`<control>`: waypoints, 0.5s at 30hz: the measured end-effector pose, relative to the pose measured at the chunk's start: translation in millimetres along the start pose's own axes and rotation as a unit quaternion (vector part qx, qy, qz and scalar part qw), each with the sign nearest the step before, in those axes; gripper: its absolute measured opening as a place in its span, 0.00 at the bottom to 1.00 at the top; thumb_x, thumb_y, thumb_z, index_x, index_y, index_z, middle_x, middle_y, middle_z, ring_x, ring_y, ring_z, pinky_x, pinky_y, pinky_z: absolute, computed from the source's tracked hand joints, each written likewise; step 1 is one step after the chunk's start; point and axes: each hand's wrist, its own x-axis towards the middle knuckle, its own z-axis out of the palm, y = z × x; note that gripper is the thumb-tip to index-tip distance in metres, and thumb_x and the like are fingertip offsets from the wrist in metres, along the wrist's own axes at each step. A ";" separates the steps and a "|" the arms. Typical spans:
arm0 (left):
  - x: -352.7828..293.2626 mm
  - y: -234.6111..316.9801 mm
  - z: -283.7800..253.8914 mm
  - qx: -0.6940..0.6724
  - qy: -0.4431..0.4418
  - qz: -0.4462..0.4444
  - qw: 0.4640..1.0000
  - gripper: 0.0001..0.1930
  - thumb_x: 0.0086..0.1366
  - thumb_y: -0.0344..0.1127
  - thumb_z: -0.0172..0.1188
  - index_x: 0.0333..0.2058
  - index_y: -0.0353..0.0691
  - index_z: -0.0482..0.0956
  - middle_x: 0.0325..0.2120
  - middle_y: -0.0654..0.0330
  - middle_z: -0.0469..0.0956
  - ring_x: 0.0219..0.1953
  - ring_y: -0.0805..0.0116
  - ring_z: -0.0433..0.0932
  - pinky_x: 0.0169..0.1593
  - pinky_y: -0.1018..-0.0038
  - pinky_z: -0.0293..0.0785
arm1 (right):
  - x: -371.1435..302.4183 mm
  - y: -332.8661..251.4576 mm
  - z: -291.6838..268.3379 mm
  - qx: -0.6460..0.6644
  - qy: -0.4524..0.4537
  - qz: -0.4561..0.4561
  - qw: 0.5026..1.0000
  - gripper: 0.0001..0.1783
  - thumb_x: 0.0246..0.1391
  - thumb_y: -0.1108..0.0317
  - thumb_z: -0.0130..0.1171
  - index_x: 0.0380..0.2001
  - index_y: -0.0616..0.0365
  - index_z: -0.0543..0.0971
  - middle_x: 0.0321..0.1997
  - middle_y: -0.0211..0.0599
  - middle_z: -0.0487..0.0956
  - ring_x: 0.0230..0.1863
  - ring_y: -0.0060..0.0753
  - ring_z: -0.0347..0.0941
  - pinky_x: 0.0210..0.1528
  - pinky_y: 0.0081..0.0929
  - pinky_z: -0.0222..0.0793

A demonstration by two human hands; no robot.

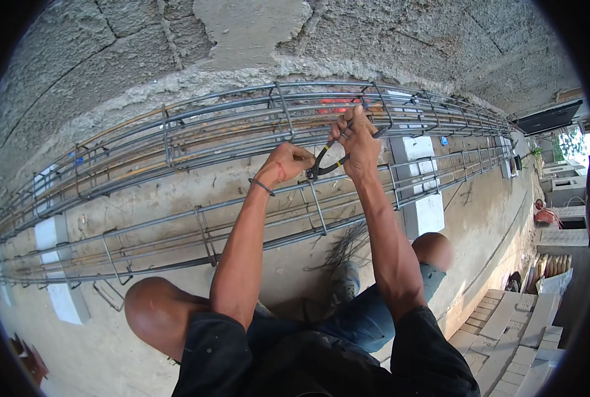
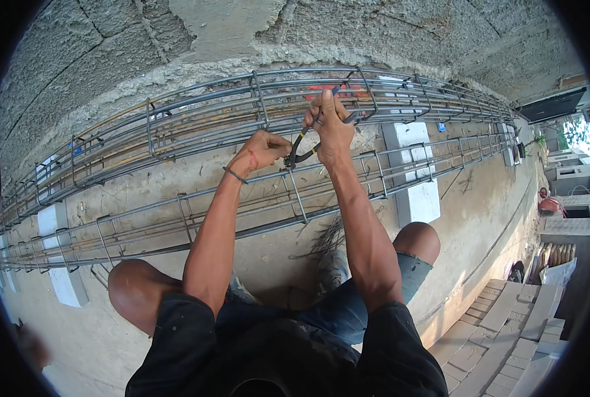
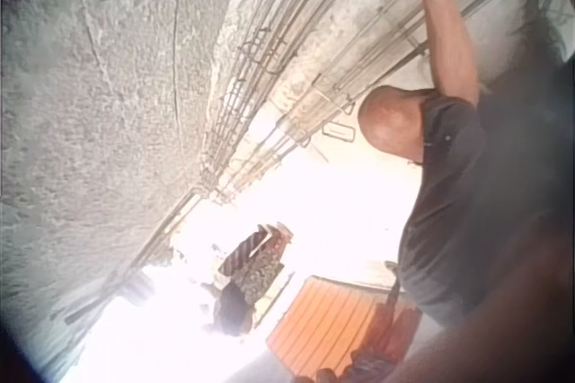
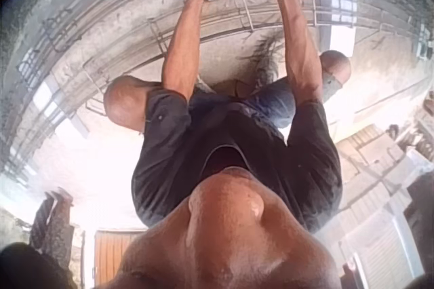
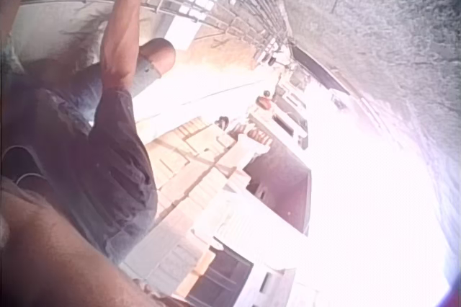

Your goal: The person secures rebar together by hand and using a tool. They wrap thin wire around intersecting metal bars, twist the wire together by hand, and then use a pincer tool to tighten and cut the wire.

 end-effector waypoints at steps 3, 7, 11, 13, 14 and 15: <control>-5.6 -9.1 -2.4 -0.123 -0.021 0.046 0.991 0.16 0.52 0.36 0.66 0.38 0.32 0.82 0.33 0.54 0.82 0.36 0.68 0.78 0.42 0.73 0.72 | 13.4 -3.0 12.1 -0.008 -0.073 0.053 0.996 0.19 0.57 0.55 0.57 0.22 0.59 0.71 0.22 0.31 0.67 0.22 0.28 0.67 0.27 0.29 0.66; 2.9 -21.7 0.6 -0.285 -0.064 0.088 0.952 0.19 0.51 0.38 0.67 0.39 0.30 0.81 0.33 0.54 0.81 0.37 0.69 0.78 0.45 0.74 0.72 | 36.7 -4.9 6.3 0.038 -0.252 0.140 0.957 0.16 0.55 0.61 0.58 0.21 0.59 0.69 0.21 0.33 0.65 0.23 0.32 0.66 0.28 0.33 0.65; 2.8 -12.8 17.3 -0.346 -0.035 0.073 0.935 0.12 0.52 0.37 0.67 0.30 0.33 0.83 0.27 0.59 0.80 0.30 0.72 0.77 0.38 0.77 0.72 | 41.6 -6.7 5.8 0.047 -0.336 0.190 0.921 0.16 0.54 0.62 0.57 0.20 0.61 0.69 0.20 0.33 0.65 0.24 0.32 0.65 0.29 0.34 0.64; 2.7 -0.8 25.6 -0.308 -0.063 0.092 0.945 0.10 0.53 0.36 0.66 0.25 0.33 0.81 0.24 0.59 0.80 0.28 0.73 0.77 0.35 0.77 0.72 | 43.5 -5.1 9.1 0.021 -0.360 0.183 0.915 0.16 0.53 0.62 0.57 0.19 0.62 0.70 0.20 0.34 0.65 0.23 0.32 0.64 0.28 0.33 0.64; 3.7 -2.2 23.7 -0.307 -0.062 0.091 0.945 0.10 0.53 0.36 0.66 0.25 0.33 0.81 0.24 0.59 0.80 0.28 0.73 0.77 0.35 0.77 0.72 | 44.6 -5.1 12.5 -0.006 -0.387 0.172 0.906 0.16 0.52 0.63 0.57 0.19 0.63 0.70 0.20 0.34 0.66 0.23 0.32 0.64 0.28 0.33 0.64; 5.8 -3.4 20.5 -0.292 -0.072 0.105 0.948 0.10 0.54 0.36 0.66 0.26 0.34 0.81 0.23 0.60 0.79 0.27 0.73 0.76 0.34 0.76 0.72 | 46.2 -5.1 15.2 0.021 -0.406 0.193 0.893 0.14 0.52 0.68 0.58 0.19 0.65 0.72 0.19 0.36 0.67 0.24 0.32 0.65 0.28 0.31 0.63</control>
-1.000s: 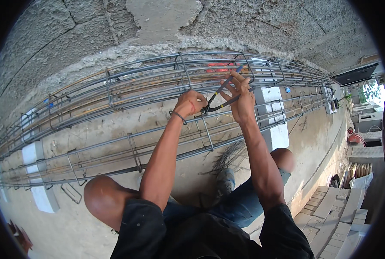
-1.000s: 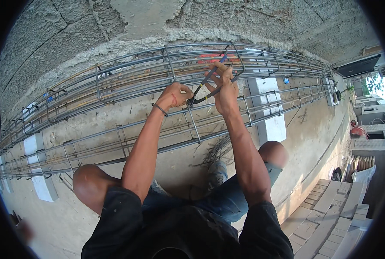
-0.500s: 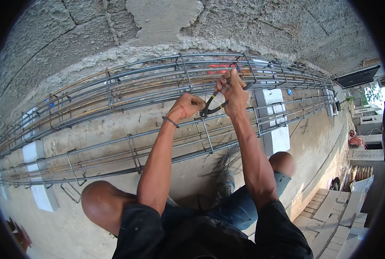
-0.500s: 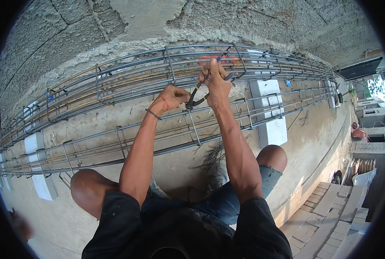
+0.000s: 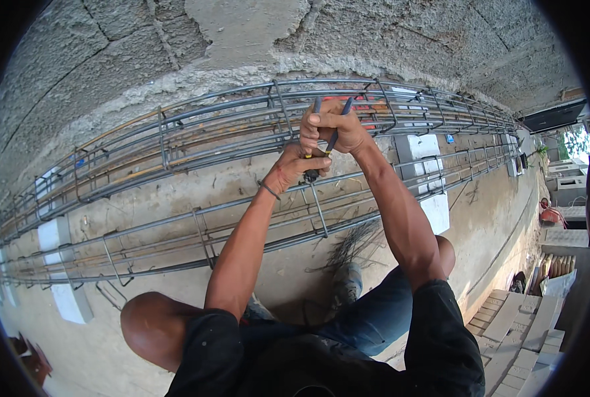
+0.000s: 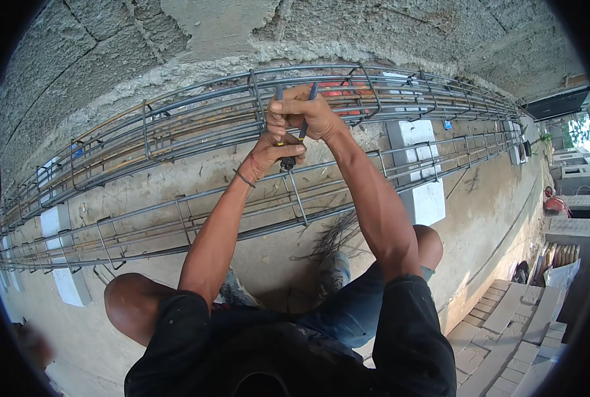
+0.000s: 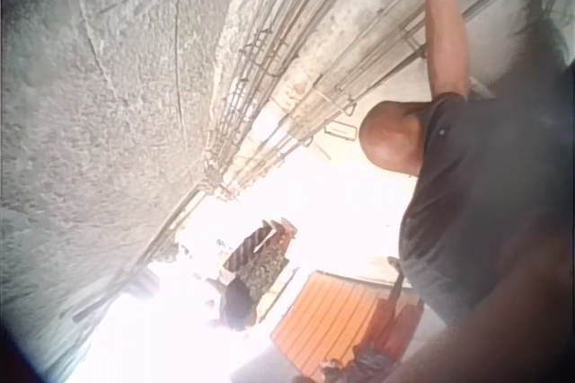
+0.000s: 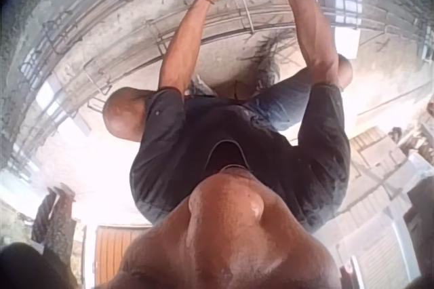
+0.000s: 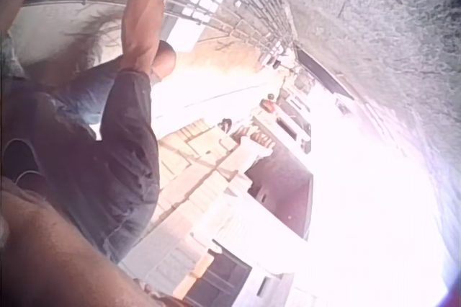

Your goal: The person secures rebar together by hand and using a tool. They wrap thin wire around intersecting metal bars, twist the wire together by hand, and then use a pincer tool to tighten and cut the wire.

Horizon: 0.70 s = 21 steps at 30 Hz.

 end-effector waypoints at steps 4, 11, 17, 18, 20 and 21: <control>4.4 -7.2 23.6 -0.126 0.068 0.023 0.989 0.10 0.55 0.36 0.66 0.22 0.37 0.78 0.16 0.65 0.73 0.19 0.76 0.71 0.24 0.79 0.66 | -0.6 -1.0 -8.6 0.035 -0.019 -0.001 0.999 0.14 0.51 0.67 0.59 0.19 0.65 0.72 0.19 0.35 0.67 0.23 0.32 0.65 0.27 0.30 0.63; 22.9 -29.9 51.7 0.016 0.328 0.013 0.944 0.18 0.53 0.36 0.66 0.10 0.36 0.70 0.11 0.70 0.68 0.16 0.81 0.62 0.21 0.78 0.56 | -12.5 -6.8 32.8 -0.136 0.211 -0.056 0.966 0.18 0.47 0.66 0.65 0.36 0.69 0.73 0.24 0.43 0.73 0.29 0.40 0.73 0.36 0.36 0.70; 9.7 -33.7 57.3 0.109 0.464 0.203 0.856 0.16 0.52 0.38 0.67 0.18 0.35 0.71 0.14 0.71 0.68 0.19 0.80 0.62 0.23 0.78 0.59 | 34.8 35.2 110.7 -0.513 0.632 -0.235 0.531 0.35 0.44 0.63 0.69 0.51 0.70 0.66 0.34 0.49 0.77 0.36 0.51 0.75 0.45 0.44 0.69; 12.5 -37.0 62.6 0.107 0.471 0.204 0.851 0.15 0.51 0.38 0.68 0.19 0.35 0.71 0.15 0.70 0.68 0.20 0.80 0.62 0.24 0.78 0.60 | 47.2 31.5 111.5 -0.505 0.689 -0.226 0.468 0.31 0.46 0.62 0.67 0.48 0.70 0.69 0.36 0.51 0.78 0.37 0.51 0.76 0.45 0.46 0.69; 15.5 -41.0 69.8 0.103 0.488 0.203 0.843 0.15 0.51 0.38 0.69 0.21 0.36 0.71 0.16 0.70 0.68 0.20 0.80 0.62 0.25 0.78 0.61 | 61.3 36.3 103.9 -0.492 0.661 -0.168 0.541 0.27 0.47 0.60 0.66 0.44 0.68 0.72 0.35 0.51 0.78 0.36 0.50 0.76 0.44 0.46 0.69; 12.0 -42.2 70.6 0.103 0.494 0.201 0.840 0.15 0.50 0.38 0.69 0.23 0.36 0.71 0.17 0.70 0.69 0.21 0.80 0.62 0.25 0.78 0.62 | 66.5 41.4 101.0 -0.473 0.622 -0.108 0.615 0.23 0.49 0.58 0.64 0.40 0.67 0.75 0.34 0.51 0.79 0.35 0.50 0.76 0.43 0.47 0.69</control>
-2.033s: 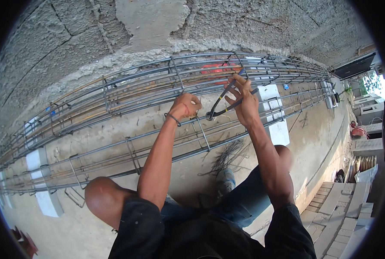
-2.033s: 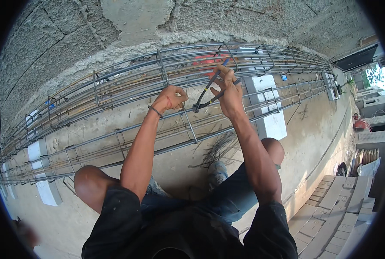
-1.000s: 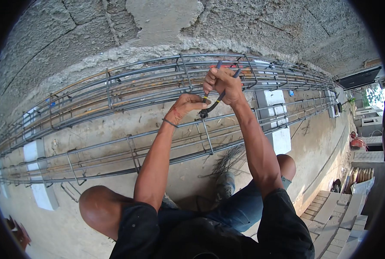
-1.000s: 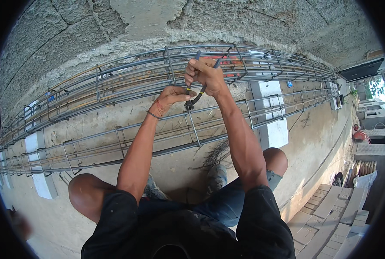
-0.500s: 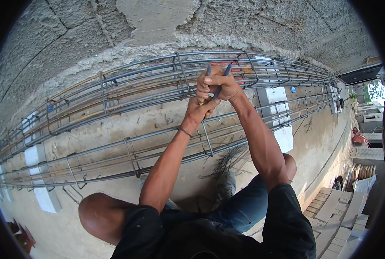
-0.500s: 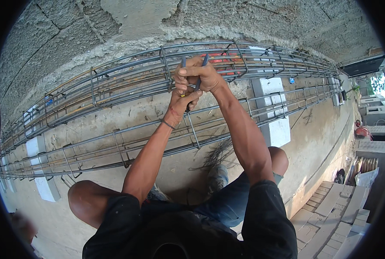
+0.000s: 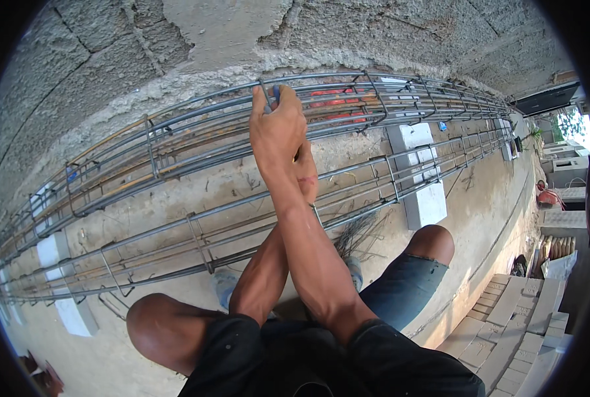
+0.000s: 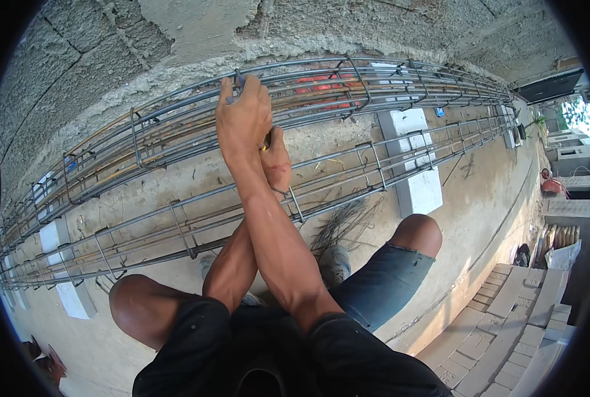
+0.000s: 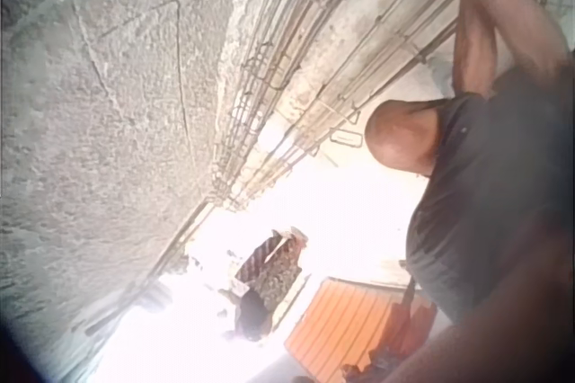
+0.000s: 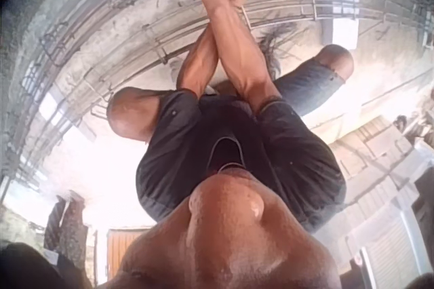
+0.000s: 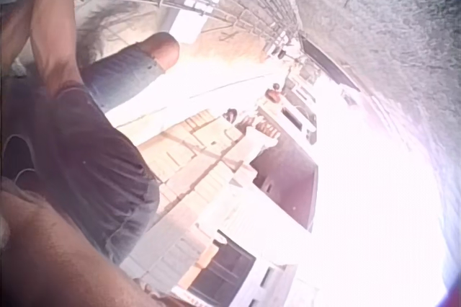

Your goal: The person secures rebar together by hand and using a tool. They wrap thin wire around intersecting metal bars, twist the wire together by hand, and then use a pincer tool to tighten and cut the wire.

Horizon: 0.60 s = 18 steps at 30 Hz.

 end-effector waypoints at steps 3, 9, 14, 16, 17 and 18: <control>4.7 3.2 -13.1 -0.016 -0.003 -0.018 1.000 0.16 0.49 0.38 0.70 0.26 0.36 0.72 0.19 0.69 0.69 0.22 0.80 0.63 0.27 0.79 0.63 | 22.1 11.8 -9.7 0.093 -0.150 -0.006 0.984 0.16 0.52 0.59 0.62 0.26 0.65 0.77 0.23 0.40 0.76 0.25 0.35 0.72 0.31 0.38 0.68; 36.2 33.6 -26.0 -0.203 -0.303 -0.091 0.927 0.13 0.49 0.34 0.71 0.25 0.38 0.73 0.18 0.67 0.71 0.21 0.76 0.69 0.26 0.78 0.65 | 79.6 41.1 -63.3 0.334 -0.678 -0.004 0.655 0.11 0.51 0.70 0.62 0.20 0.65 0.76 0.17 0.32 0.69 0.21 0.23 0.64 0.25 0.27 0.64; 49.8 10.8 -16.9 -0.193 -0.368 -0.177 0.892 0.06 0.54 0.29 0.64 0.27 0.35 0.76 0.16 0.64 0.71 0.14 0.76 0.65 0.19 0.80 0.59 | 90.5 49.5 -49.5 0.386 -0.708 0.095 0.583 0.10 0.49 0.67 0.64 0.26 0.64 0.78 0.19 0.33 0.73 0.23 0.25 0.68 0.30 0.30 0.68; 51.5 7.8 -19.8 -0.157 -0.305 -0.178 0.922 0.06 0.54 0.29 0.63 0.24 0.35 0.75 0.14 0.64 0.70 0.13 0.78 0.64 0.19 0.81 0.55 | 69.0 34.5 -59.1 0.304 -0.512 0.065 0.801 0.17 0.46 0.65 0.67 0.36 0.64 0.76 0.22 0.36 0.75 0.28 0.29 0.72 0.36 0.29 0.71; 51.0 8.3 -16.0 -0.127 -0.295 -0.192 0.927 0.08 0.52 0.32 0.66 0.23 0.35 0.76 0.16 0.63 0.72 0.16 0.76 0.68 0.21 0.78 0.61 | 56.9 35.6 -64.1 0.275 -0.390 0.027 0.878 0.29 0.44 0.63 0.69 0.47 0.66 0.71 0.24 0.37 0.75 0.31 0.35 0.74 0.41 0.32 0.72; 48.9 8.5 -10.3 -0.111 -0.279 -0.186 0.936 0.09 0.51 0.32 0.66 0.23 0.35 0.76 0.16 0.63 0.73 0.17 0.76 0.69 0.21 0.77 0.62 | 41.8 32.7 -65.1 0.275 -0.389 0.026 0.879 0.29 0.44 0.63 0.69 0.47 0.66 0.71 0.24 0.37 0.75 0.31 0.35 0.74 0.41 0.32 0.72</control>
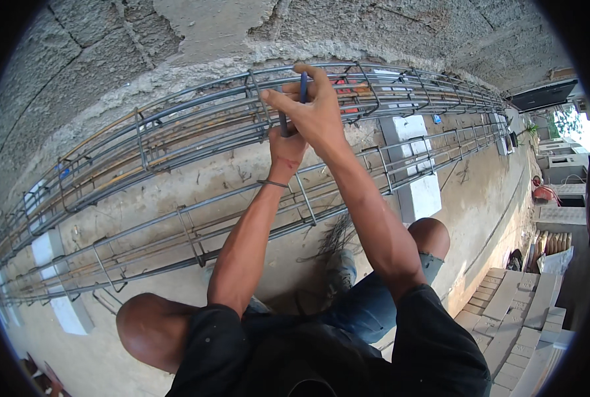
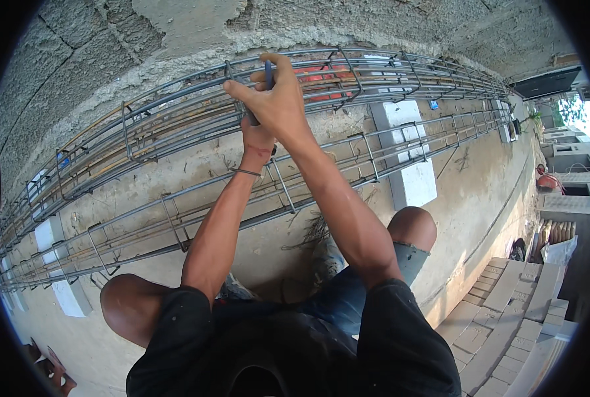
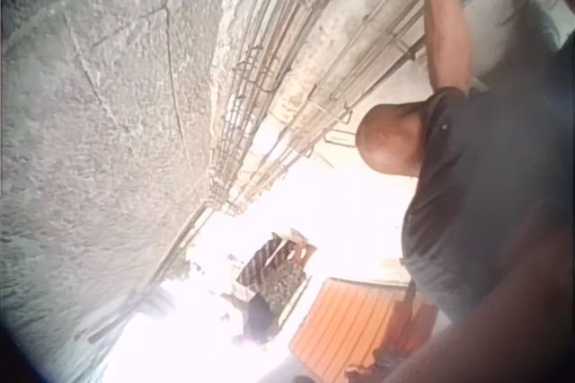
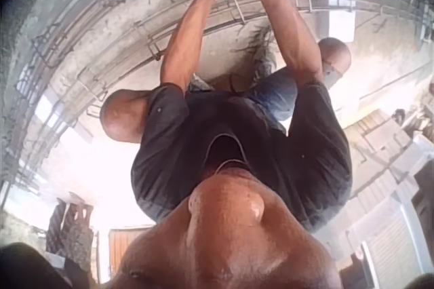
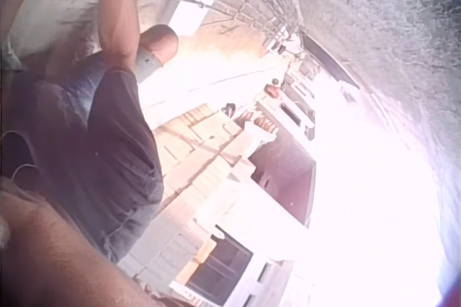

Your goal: The person secures rebar together by hand and using a tool. They wrap thin wire around intersecting metal bars, twist the wire together by hand, and then use a pincer tool to tighten and cut the wire.

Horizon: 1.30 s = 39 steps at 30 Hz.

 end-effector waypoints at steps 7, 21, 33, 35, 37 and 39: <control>-0.7 -20.6 20.4 0.276 0.269 0.231 0.893 0.11 0.50 0.34 0.68 0.26 0.34 0.76 0.19 0.62 0.75 0.21 0.73 0.73 0.26 0.75 0.67 | 15.9 2.0 60.0 -0.207 0.334 -0.038 0.919 0.17 0.46 0.59 0.66 0.28 0.63 0.76 0.16 0.30 0.72 0.22 0.30 0.71 0.26 0.36 0.65; -8.2 32.3 -4.7 -0.040 -0.129 0.074 0.988 0.05 0.56 0.29 0.59 0.27 0.34 0.74 0.17 0.61 0.71 0.18 0.71 0.70 0.22 0.77 0.65 | 33.8 6.9 -35.5 0.120 -0.349 0.006 0.929 0.11 0.44 0.64 0.68 0.22 0.59 0.78 0.17 0.30 0.73 0.18 0.19 0.67 0.23 0.22 0.67; -5.1 1.6 19.7 0.075 0.200 0.097 0.972 0.07 0.55 0.30 0.60 0.30 0.33 0.75 0.19 0.65 0.72 0.21 0.77 0.68 0.26 0.81 0.63 | 6.0 -6.9 69.8 -0.221 0.483 -0.082 0.844 0.22 0.44 0.61 0.67 0.36 0.67 0.73 0.29 0.42 0.75 0.32 0.43 0.71 0.36 0.35 0.65; 2.9 3.7 12.5 0.168 0.293 0.019 0.941 0.07 0.55 0.30 0.61 0.30 0.33 0.75 0.19 0.65 0.72 0.22 0.77 0.67 0.27 0.81 0.63 | 5.4 -12.8 73.3 -0.185 0.387 -0.025 0.903 0.20 0.45 0.61 0.67 0.30 0.67 0.74 0.25 0.41 0.75 0.27 0.41 0.71 0.32 0.36 0.65; -7.2 9.8 15.8 0.168 0.328 0.037 0.929 0.08 0.55 0.31 0.61 0.30 0.32 0.75 0.19 0.65 0.72 0.22 0.77 0.67 0.28 0.81 0.63 | 14.2 -15.3 55.9 -0.143 0.266 0.005 0.953 0.20 0.45 0.59 0.68 0.18 0.65 0.73 0.14 0.34 0.72 0.15 0.34 0.67 0.21 0.34 0.62; -30.3 11.8 32.7 0.063 0.321 0.166 0.930 0.13 0.50 0.30 0.66 0.33 0.30 0.76 0.21 0.65 0.71 0.26 0.78 0.67 0.31 0.80 0.64 | 34.8 0.4 18.1 -0.054 0.022 0.013 0.998 0.17 0.47 0.62 0.65 0.17 0.64 0.74 0.14 0.34 0.72 0.15 0.32 0.66 0.22 0.32 0.63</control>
